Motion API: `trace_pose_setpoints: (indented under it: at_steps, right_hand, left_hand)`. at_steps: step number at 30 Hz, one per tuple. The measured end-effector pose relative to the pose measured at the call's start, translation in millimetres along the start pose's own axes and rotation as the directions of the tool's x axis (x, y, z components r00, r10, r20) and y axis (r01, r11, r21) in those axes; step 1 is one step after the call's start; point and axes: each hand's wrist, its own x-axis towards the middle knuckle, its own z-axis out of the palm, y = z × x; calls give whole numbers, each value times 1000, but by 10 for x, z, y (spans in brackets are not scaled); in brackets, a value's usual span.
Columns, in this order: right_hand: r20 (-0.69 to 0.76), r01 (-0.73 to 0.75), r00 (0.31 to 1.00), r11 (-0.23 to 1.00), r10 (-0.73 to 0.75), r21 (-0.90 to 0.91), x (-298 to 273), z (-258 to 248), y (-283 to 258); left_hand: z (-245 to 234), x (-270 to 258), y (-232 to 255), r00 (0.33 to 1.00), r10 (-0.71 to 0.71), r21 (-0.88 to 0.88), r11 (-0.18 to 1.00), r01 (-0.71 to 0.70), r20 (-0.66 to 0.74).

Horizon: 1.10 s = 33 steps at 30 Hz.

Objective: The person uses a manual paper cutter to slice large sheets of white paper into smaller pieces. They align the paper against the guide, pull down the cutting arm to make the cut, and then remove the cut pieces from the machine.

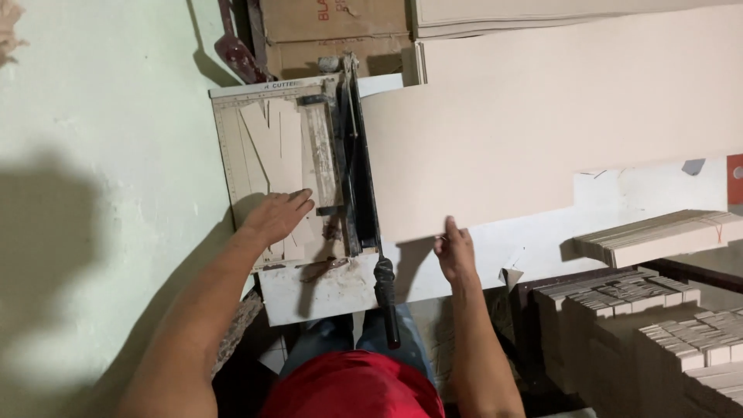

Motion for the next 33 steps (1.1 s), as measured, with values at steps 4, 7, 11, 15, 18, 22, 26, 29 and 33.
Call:
trace_pose_setpoints:
  at_steps: [4,7,11,15,18,22,26,29,33]
  right_hand:
    - [36,25,999,997,-28,78,-200,-209,175]
    - [73,-1,997,999,5,-52,-272,-23,305]
    - [110,47,994,980,-26,-194,-285,292,240]
    - [114,52,993,966,-24,-252,-200,350,202]
    - [81,33,997,951,-8,-309,-238,371,214]
    - [156,106,987,617,27,-779,-261,415,62]
    - [275,248,959,281,63,-927,-1927,1064,-727]
    - [365,357,924,86,112,-930,-2378,1207,-609]
    - [367,371,928,78,-60,-925,-1572,866,486]
  left_hand:
    - [140,26,-97,1000,-10,139,990,10,0]
    - [285,-13,-187,995,4,145,989,10,-96]
    - [-17,-29,-15,984,-76,-135,989,55,-159]
    - [-884,276,380,970,-245,-427,878,217,-9]
    - [-1012,573,643,939,-319,-598,731,328,125]
    - [-812,895,813,891,-370,-523,721,455,264]
    - [-704,956,859,864,-409,-493,709,504,294]
    - [-424,1136,834,863,-412,-468,725,504,292]
    - [-688,1042,805,882,-383,-543,695,471,275]
